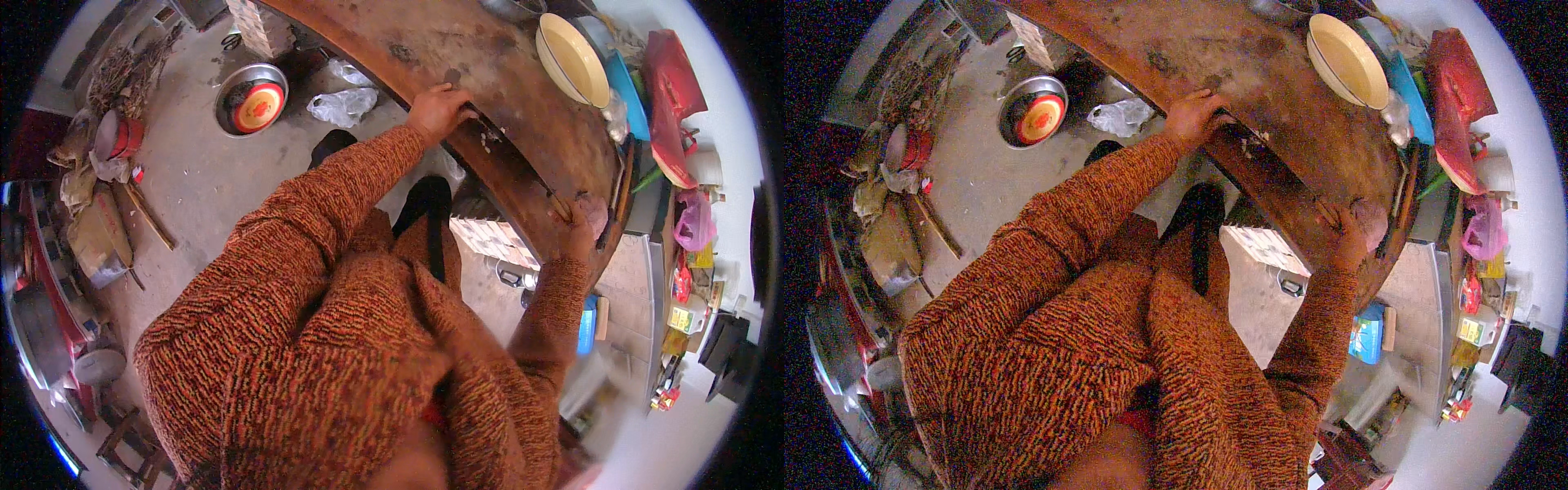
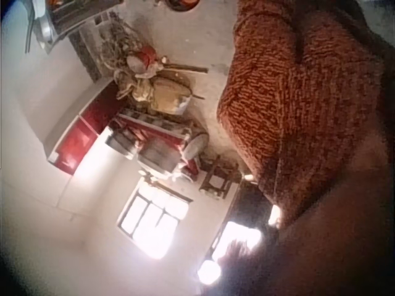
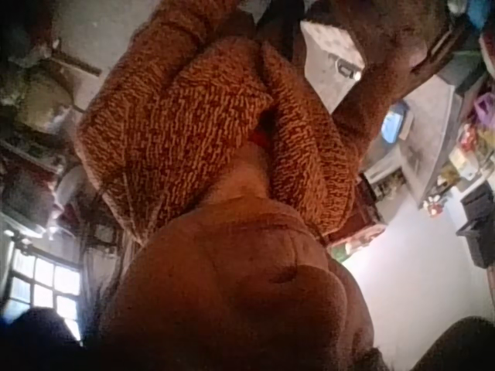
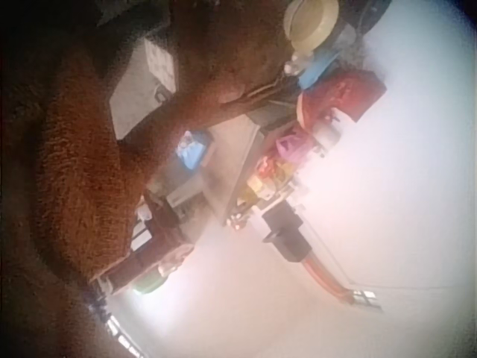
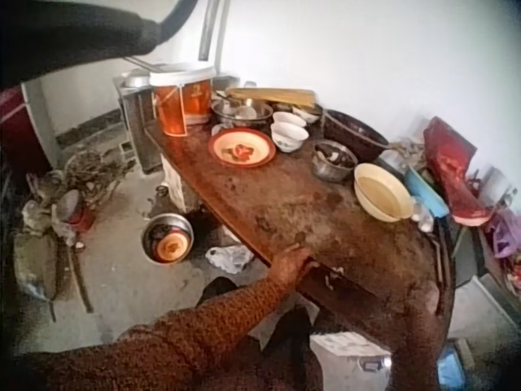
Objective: The person retrieves a clove of garlic from a bowl and places it on a wooden cutting board. Using a large cleaver, they repeatedly chop the garlic into small pieces. After chopping, the person gathers the minced garlic into a pile and wipes the cutting board surface with a cloth.
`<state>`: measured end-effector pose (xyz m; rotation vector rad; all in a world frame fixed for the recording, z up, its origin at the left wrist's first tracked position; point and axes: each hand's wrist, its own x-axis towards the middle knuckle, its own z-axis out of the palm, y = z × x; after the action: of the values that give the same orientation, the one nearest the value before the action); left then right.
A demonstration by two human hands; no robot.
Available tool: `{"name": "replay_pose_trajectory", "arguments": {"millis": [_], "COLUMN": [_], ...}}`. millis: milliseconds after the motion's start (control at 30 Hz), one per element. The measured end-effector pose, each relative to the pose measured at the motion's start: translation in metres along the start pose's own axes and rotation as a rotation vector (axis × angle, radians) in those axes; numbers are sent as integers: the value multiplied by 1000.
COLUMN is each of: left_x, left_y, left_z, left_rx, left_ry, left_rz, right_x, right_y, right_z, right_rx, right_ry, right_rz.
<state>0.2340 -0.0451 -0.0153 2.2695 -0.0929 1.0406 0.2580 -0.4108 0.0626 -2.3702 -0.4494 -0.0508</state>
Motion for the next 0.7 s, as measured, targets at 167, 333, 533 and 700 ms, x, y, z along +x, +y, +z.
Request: {"name": "replay_pose_trajectory", "arguments": {"millis": [167, 333, 533, 700], "left_x": [4, 14, 14, 29], "left_y": [-7, -14, -22, -22], "left_z": [1, -21, -31, -22], "left_rx": [-136, -213, -17, -29], "left_ry": [-110, -272, -290, -288], "left_rz": [-167, -249, -67, -29], "right_x": [-14, -22, -27, -7], "right_y": [-54, -63, -58, -21], "right_z": [-7, -13, -3, -3], "right_rx": [-599, -371, -299, 34], "right_ry": [137, 30, -90, -198], "right_rz": [-150, 10, 120, 152]}}
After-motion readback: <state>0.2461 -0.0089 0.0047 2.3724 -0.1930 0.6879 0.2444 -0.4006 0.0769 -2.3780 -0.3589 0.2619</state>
